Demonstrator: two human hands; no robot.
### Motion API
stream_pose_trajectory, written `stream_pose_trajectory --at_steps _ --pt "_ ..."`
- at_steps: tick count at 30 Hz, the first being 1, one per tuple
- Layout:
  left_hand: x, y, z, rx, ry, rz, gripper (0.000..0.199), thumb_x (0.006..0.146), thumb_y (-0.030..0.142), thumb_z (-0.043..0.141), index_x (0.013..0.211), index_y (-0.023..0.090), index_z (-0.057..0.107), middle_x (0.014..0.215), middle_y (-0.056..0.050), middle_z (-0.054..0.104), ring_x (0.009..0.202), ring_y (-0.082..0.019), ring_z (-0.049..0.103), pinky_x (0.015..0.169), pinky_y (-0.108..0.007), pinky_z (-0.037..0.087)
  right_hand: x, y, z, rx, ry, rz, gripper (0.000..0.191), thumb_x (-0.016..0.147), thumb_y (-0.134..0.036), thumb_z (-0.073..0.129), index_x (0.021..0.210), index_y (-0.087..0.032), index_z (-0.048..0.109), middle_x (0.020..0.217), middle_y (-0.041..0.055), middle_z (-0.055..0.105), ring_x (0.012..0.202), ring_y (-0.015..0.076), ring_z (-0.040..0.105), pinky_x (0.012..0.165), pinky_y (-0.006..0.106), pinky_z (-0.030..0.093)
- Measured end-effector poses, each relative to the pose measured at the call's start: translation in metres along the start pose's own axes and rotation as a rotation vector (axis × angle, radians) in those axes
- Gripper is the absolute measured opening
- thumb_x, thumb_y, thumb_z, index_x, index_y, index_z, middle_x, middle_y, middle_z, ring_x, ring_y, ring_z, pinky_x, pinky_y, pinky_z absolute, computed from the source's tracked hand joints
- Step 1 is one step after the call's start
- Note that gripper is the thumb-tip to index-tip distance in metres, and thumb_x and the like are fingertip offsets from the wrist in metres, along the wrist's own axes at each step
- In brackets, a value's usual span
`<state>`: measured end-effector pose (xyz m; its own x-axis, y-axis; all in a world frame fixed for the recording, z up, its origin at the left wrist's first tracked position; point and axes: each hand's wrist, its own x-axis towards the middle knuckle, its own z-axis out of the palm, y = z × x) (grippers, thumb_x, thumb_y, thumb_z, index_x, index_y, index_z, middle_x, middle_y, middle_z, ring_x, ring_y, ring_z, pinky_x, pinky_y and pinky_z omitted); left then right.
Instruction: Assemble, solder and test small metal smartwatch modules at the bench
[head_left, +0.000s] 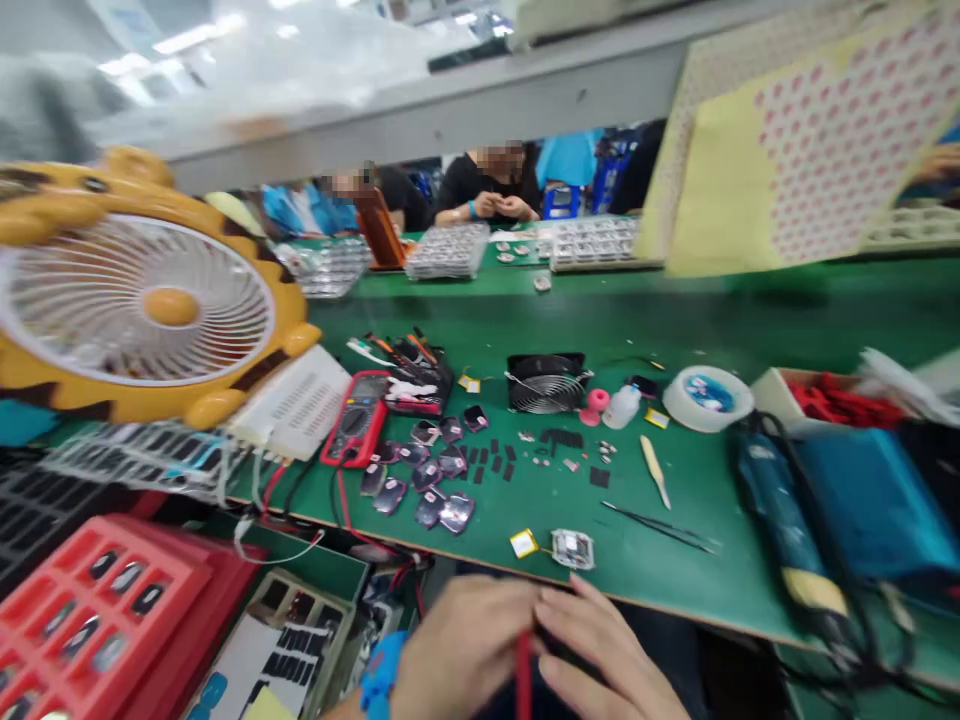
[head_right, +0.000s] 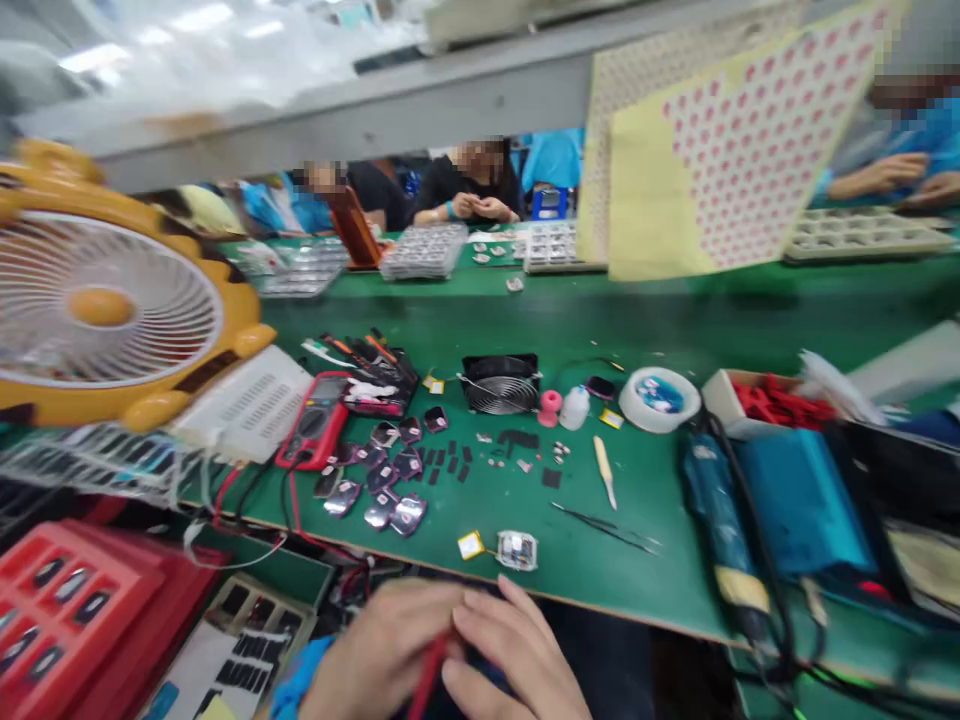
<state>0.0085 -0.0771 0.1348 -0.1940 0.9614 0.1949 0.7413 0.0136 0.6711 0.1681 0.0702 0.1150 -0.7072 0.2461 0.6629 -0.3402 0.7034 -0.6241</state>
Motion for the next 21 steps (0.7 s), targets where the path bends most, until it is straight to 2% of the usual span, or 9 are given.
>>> stream_pose_trajectory --at_steps 1,3,6,8,10,12,16,18,21 --pt "0.002 0.002 -0.01 0.051 0.103 -0.006 0.028 0.099 0.026 0.058 0.124 0.032 0.069 0.111 -0.006 0.08 0.1 -0.022 0.077 0.086 -0.031 0.064 0.0 -0.001 -0.006 -0.035 0.034 0.004 0.016 0.099 -0.03 0.065 0.113 -0.028 0.072 0.088 0.0034 0.075 0.085 0.0211 0.074 0.095 0.047 0.064" --pt "0.007 0.0 -0.026 0.05 0.323 -0.093 0.017 0.099 0.026 0.057 0.099 0.029 0.074 0.101 -0.004 0.079 0.088 -0.02 0.077 0.078 -0.029 0.064 -0.001 -0.002 -0.017 -0.105 0.125 0.071 0.011 0.1 -0.028 0.061 0.102 -0.023 0.07 0.07 0.0005 0.061 0.068 0.0174 0.063 0.09 0.048 0.063" --pt "0.008 -0.013 -0.034 -0.141 0.351 -0.244 0.042 0.102 0.034 0.051 0.064 0.024 0.065 0.073 -0.003 0.071 0.056 -0.015 0.066 0.051 -0.026 0.055 -0.008 0.004 -0.023 -0.092 0.22 0.159 0.023 0.106 -0.03 0.049 0.1 -0.02 0.069 0.068 -0.0003 0.052 0.067 0.0172 0.056 0.089 0.049 0.06" --pt "0.005 -0.023 -0.03 -0.301 0.322 -0.323 0.044 0.104 0.039 0.046 0.07 0.023 0.07 0.07 -0.003 0.069 0.05 -0.015 0.06 0.051 -0.028 0.054 -0.017 0.013 -0.021 -0.066 0.283 0.203 0.04 0.108 -0.046 0.038 0.112 -0.021 0.069 0.081 0.0048 0.058 0.084 0.0231 0.063 0.095 0.055 0.057" --pt "0.001 -0.032 -0.024 -0.364 0.297 -0.402 0.04 0.104 0.042 0.045 0.088 0.023 0.076 0.076 -0.005 0.072 0.052 -0.016 0.062 0.056 -0.03 0.056 -0.026 0.021 -0.019 -0.086 0.355 0.259 0.062 0.105 -0.065 0.028 0.123 -0.021 0.067 0.095 0.0096 0.059 0.097 0.0285 0.064 0.088 0.054 0.057" --pt "-0.002 -0.04 -0.021 -0.328 0.271 -0.439 0.039 0.104 0.045 0.044 0.104 0.023 0.076 0.081 -0.005 0.073 0.057 -0.017 0.065 0.056 -0.029 0.056 -0.033 0.027 -0.02 -0.135 0.389 0.317 0.069 0.103 -0.07 0.025 0.126 -0.02 0.066 0.094 0.0094 0.058 0.089 0.0267 0.063 0.074 0.045 0.056" --pt "-0.006 -0.051 -0.025 -0.098 0.217 -0.429 0.037 0.1 0.05 0.051 0.108 0.024 0.076 0.077 -0.002 0.072 0.059 -0.017 0.068 0.057 -0.026 0.058 -0.032 0.029 -0.029 -0.249 0.318 0.456 0.025 0.105 -0.031 0.048 0.116 -0.02 0.067 0.08 0.0035 0.061 0.069 0.018 0.06 0.064 0.032 0.053" --pt "-0.005 -0.051 -0.027 -0.027 0.176 -0.474 0.034 0.096 0.053 0.058 0.105 0.026 0.077 0.077 0.0 0.076 0.063 -0.017 0.073 0.061 -0.025 0.061 -0.029 0.029 -0.033 -0.272 0.296 0.492 0.02 0.099 -0.017 0.055 0.114 -0.021 0.067 0.081 0.0029 0.068 0.069 0.0168 0.065 0.067 0.03 0.057" --pt "0.0 -0.042 -0.025 -0.002 0.197 -0.512 0.03 0.092 0.055 0.066 0.106 0.032 0.078 0.089 0.002 0.08 0.076 -0.02 0.077 0.072 -0.028 0.065 -0.026 0.03 -0.032 -0.197 0.274 0.506 0.025 0.096 -0.014 0.063 0.118 -0.024 0.068 0.092 0.0036 0.077 0.081 0.0168 0.075 0.078 0.028 0.062"
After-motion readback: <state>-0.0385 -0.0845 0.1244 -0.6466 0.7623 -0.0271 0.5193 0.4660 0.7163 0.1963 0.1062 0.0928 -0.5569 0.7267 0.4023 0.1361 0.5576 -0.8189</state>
